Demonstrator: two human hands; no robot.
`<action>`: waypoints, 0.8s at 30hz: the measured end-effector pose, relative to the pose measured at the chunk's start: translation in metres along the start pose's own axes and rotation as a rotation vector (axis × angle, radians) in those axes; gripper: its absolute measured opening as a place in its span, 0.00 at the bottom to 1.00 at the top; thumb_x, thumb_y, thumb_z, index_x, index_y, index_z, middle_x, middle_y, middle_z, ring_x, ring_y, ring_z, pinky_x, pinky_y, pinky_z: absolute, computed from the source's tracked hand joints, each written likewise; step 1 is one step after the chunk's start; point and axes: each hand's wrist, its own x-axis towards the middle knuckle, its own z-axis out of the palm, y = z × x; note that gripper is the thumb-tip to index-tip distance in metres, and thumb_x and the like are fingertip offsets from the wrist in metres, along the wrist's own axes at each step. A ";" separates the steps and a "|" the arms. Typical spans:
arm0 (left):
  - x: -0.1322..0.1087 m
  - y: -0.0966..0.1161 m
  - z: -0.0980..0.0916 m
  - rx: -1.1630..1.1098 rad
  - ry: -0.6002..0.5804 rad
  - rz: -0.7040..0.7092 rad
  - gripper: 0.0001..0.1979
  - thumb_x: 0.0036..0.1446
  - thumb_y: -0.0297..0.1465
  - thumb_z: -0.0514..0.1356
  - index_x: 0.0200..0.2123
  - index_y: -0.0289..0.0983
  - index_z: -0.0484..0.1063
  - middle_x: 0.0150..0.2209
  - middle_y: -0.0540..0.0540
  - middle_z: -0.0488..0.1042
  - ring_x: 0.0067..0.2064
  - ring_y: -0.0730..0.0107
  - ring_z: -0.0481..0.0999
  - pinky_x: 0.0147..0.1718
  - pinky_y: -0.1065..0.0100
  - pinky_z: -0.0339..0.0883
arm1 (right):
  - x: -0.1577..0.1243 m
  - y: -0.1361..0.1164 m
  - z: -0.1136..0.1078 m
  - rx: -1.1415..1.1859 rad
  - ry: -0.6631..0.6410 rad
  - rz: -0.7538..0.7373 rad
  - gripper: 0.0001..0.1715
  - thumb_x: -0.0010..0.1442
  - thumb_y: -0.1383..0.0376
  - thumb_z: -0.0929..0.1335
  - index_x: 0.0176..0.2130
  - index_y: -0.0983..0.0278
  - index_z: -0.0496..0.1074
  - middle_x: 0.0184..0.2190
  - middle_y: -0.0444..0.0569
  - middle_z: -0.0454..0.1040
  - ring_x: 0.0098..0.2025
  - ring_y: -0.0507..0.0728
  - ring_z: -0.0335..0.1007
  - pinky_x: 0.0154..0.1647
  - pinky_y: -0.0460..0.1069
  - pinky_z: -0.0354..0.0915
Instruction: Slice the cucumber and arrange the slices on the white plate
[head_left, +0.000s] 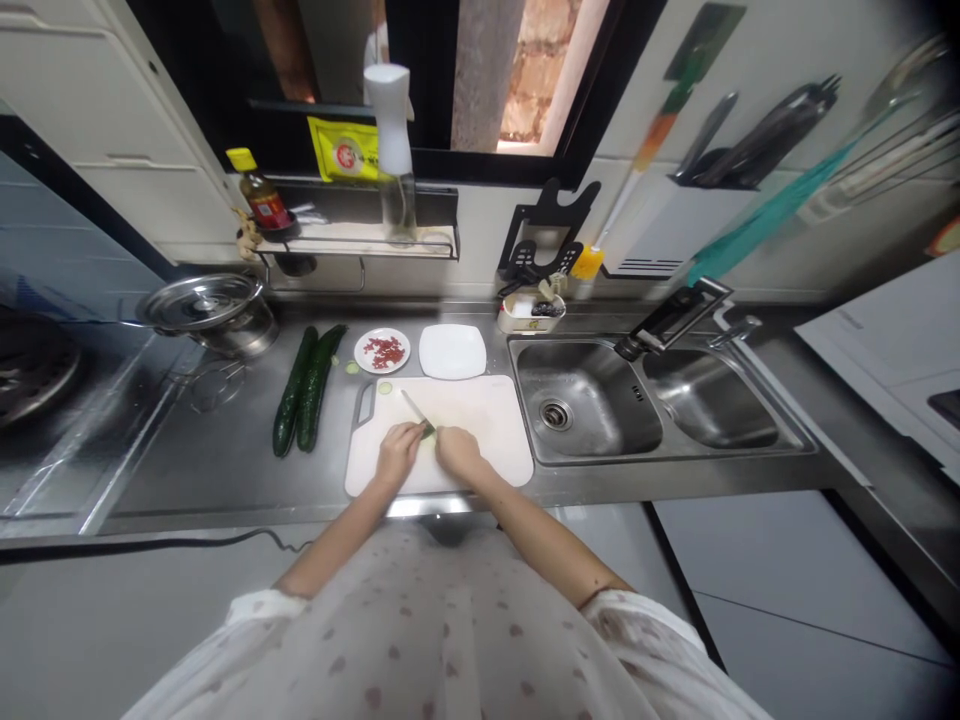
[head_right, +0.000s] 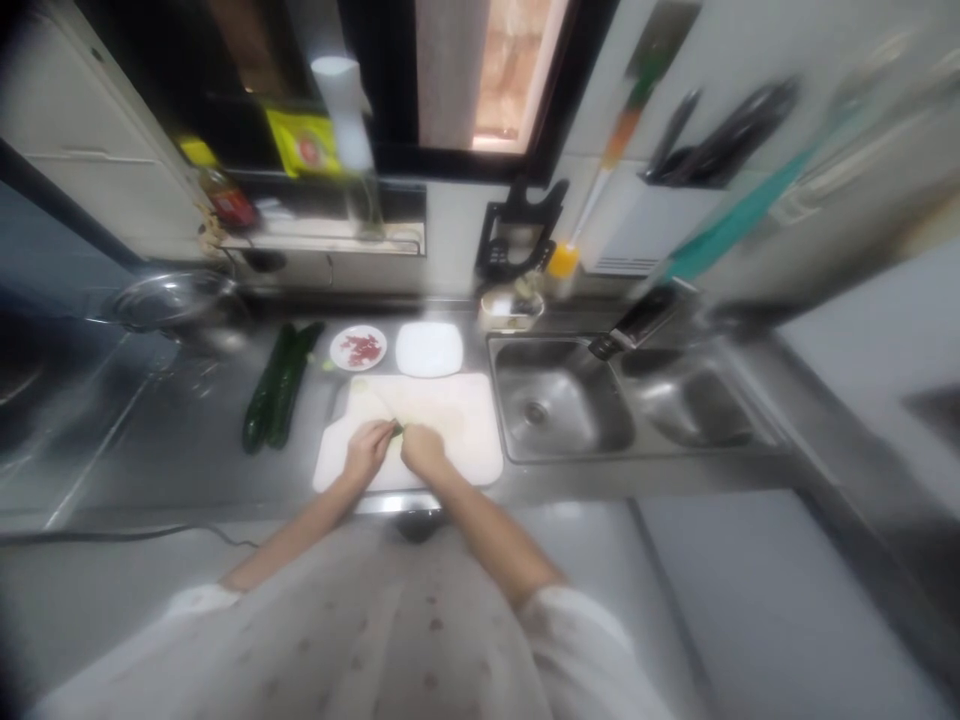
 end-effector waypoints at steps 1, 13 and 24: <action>0.000 0.000 0.000 0.001 0.002 0.001 0.12 0.63 0.29 0.54 0.45 0.39 0.75 0.40 0.43 0.76 0.43 0.66 0.73 0.44 0.63 0.69 | 0.000 0.000 0.001 0.000 0.003 0.001 0.19 0.61 0.73 0.58 0.46 0.69 0.72 0.41 0.58 0.77 0.46 0.59 0.73 0.43 0.49 0.64; 0.000 0.001 -0.001 -0.002 -0.006 -0.002 0.13 0.63 0.29 0.53 0.46 0.39 0.75 0.40 0.43 0.76 0.43 0.65 0.73 0.44 0.62 0.69 | -0.020 0.012 0.012 -0.045 -0.010 0.045 0.18 0.61 0.74 0.58 0.44 0.68 0.72 0.40 0.59 0.76 0.44 0.58 0.73 0.41 0.48 0.65; -0.002 -0.003 0.001 -0.008 -0.018 -0.004 0.13 0.63 0.31 0.53 0.46 0.39 0.75 0.41 0.43 0.76 0.44 0.65 0.73 0.46 0.61 0.69 | -0.001 -0.001 0.002 0.004 -0.025 0.015 0.19 0.62 0.73 0.57 0.46 0.69 0.72 0.42 0.58 0.76 0.46 0.58 0.72 0.44 0.48 0.64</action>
